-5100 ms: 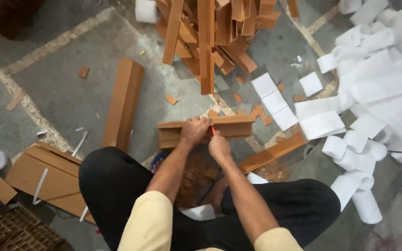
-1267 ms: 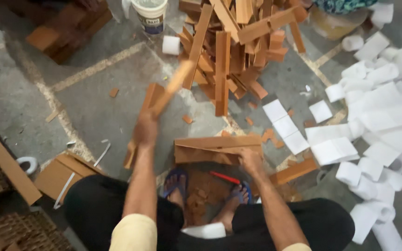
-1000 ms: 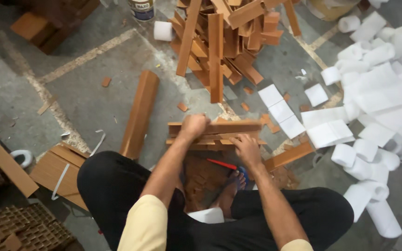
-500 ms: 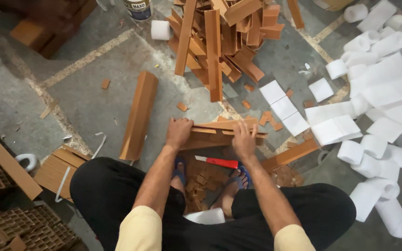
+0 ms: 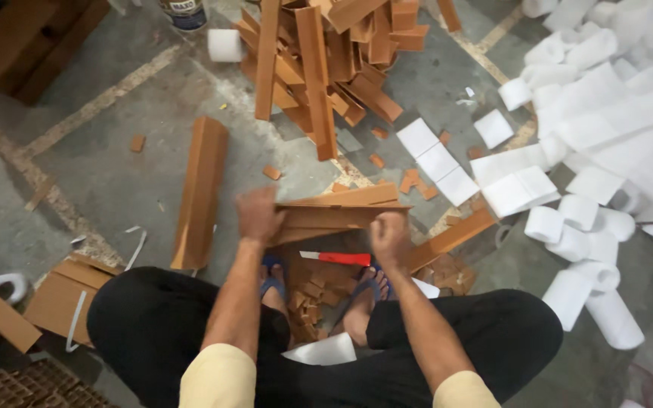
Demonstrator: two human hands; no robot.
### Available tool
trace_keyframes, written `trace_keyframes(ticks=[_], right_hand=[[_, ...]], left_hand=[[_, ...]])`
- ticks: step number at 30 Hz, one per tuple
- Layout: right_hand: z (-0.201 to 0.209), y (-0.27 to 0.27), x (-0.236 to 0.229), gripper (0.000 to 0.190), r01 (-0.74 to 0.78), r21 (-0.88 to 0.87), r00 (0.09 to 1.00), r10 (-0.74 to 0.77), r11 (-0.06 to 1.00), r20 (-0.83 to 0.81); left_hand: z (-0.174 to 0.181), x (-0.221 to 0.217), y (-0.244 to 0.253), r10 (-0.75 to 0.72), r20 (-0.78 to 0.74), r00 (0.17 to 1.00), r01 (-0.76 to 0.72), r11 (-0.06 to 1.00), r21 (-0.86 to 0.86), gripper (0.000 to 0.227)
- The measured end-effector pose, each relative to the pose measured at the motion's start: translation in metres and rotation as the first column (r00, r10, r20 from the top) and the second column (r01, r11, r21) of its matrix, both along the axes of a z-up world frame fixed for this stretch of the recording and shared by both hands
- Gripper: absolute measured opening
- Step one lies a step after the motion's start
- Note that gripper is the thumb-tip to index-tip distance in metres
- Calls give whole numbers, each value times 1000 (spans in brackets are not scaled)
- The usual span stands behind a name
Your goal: The person sits on the floor and uses a red utility knife to cut long brown cardboard strips into smaller pieces. The person repeatedly picks up a strip, cuts it, and places the resulting pieces onto a growing pile on the floor.
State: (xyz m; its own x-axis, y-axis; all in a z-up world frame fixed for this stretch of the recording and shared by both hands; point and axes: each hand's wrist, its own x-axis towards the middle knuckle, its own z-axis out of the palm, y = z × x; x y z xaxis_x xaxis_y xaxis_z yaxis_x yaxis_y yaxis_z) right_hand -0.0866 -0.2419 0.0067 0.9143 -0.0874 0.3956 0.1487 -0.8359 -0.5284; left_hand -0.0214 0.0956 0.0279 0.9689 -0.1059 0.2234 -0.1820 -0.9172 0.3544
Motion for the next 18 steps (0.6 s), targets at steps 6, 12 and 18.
trace_keyframes(ticks=[6, 12, 18], right_hand=[[-42, -40, 25, 63, 308, 252, 951, -308, 917, -39], [-58, -32, 32, 57, 372, 397, 921, -280, 839, -272], [-40, -26, 22, 57, 362, 166, 921, -379, 917, 86]], left_hand=[[-44, -19, 23, 350, -233, 907, -372, 927, -55, 35], [-78, -17, 17, 358, -46, 933, -356, 933, 44, 22], [-40, -18, 18, 391, -176, 904, -400, 916, -23, 29]])
